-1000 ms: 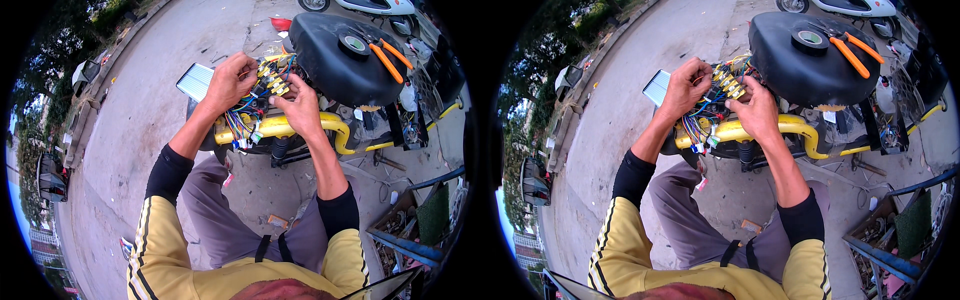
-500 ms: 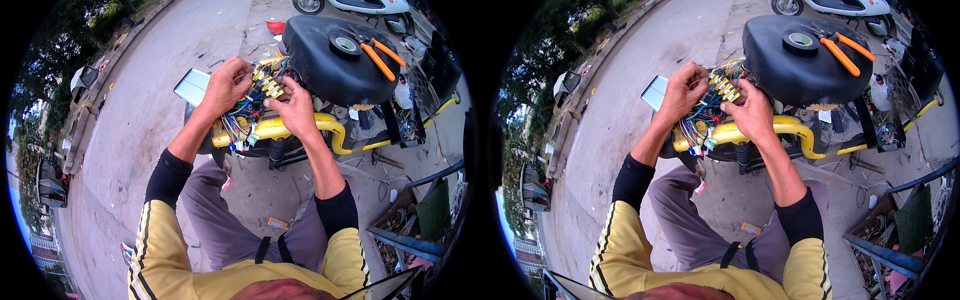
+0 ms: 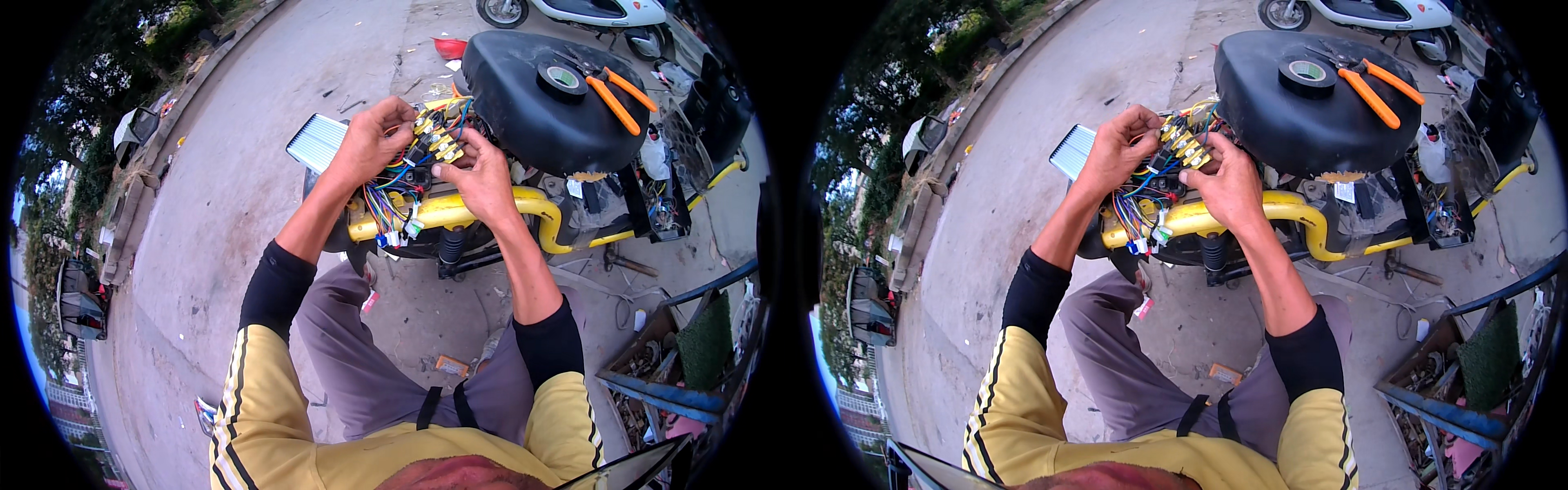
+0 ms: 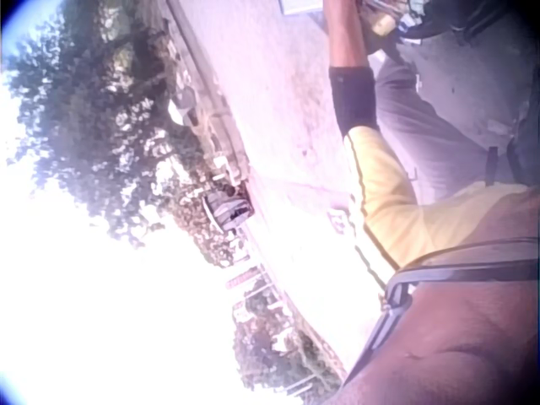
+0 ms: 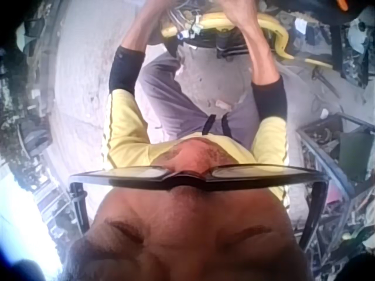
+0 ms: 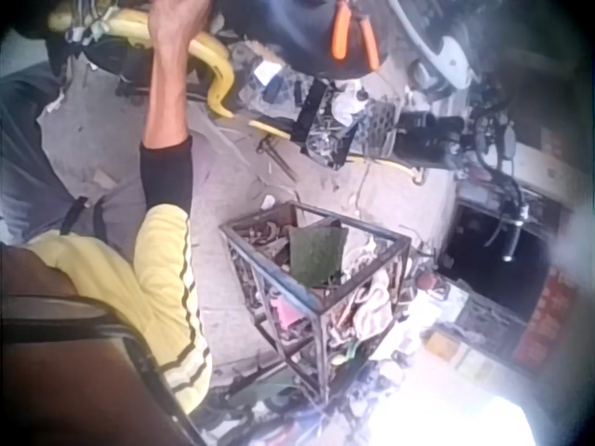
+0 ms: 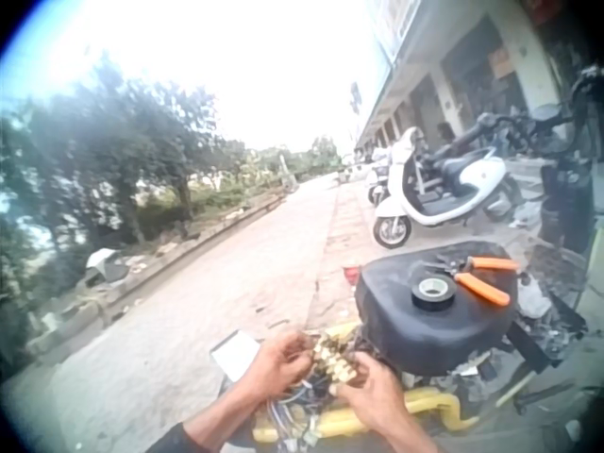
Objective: The person repairs an electric scooter by connecting and organizing wires on the controller, then moves to the front wheel to tighten bolts with a wrench. The task includes handling electrical components and mechanical fasteners.
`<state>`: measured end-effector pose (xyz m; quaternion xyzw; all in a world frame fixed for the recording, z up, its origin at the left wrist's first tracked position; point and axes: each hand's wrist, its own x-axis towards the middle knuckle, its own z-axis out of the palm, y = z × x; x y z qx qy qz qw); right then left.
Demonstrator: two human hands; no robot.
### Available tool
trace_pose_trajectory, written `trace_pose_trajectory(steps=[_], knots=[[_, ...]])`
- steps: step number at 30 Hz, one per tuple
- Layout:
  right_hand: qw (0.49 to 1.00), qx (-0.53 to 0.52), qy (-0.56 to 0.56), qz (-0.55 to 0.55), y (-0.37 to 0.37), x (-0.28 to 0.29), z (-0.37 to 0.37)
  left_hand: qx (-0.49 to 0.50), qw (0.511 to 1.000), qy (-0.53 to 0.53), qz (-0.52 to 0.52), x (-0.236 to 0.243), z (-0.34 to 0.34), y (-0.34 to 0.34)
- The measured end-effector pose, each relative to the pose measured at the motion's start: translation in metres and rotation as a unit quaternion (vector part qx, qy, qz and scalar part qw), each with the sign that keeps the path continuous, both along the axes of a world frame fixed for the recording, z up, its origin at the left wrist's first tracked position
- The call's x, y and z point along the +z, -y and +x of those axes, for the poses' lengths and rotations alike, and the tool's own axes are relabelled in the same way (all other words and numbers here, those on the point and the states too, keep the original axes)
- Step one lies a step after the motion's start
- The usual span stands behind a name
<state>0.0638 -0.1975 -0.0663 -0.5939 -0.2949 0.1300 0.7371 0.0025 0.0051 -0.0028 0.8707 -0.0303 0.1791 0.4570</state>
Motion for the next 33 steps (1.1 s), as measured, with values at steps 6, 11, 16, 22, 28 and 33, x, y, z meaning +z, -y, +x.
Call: trace_pose_trajectory(steps=[6, 11, 16, 22, 28, 33], knots=[[1.0, -0.007, 0.005, -0.007, 0.0, -0.001, 0.0, -0.021, 0.999, 0.028, -0.015, -0.002, 0.001, 0.0], [0.999, -0.015, 0.02, -0.036, 0.002, -0.003, 0.001, -0.014, 0.999, 0.032, 0.006, 0.0, -0.001, 0.004], [0.996, -0.043, 0.039, -0.065, 0.006, 0.005, -0.007, -0.012, 0.999, 0.036, 0.012, 0.0, -0.002, 0.002], [0.852, -0.303, 0.352, -0.24, 0.032, 0.016, -0.033, -0.015, 0.999, 0.033, 0.016, -0.001, -0.002, 0.0], [0.856, -0.226, 0.436, -0.16, 0.011, 0.036, -0.058, -0.017, 0.999, 0.03, 0.009, 0.0, -0.002, 0.0], [0.839, -0.232, 0.455, -0.185, -0.011, 0.037, -0.049, -0.037, 0.998, 0.042, 0.019, -0.003, 0.0, -0.003]])
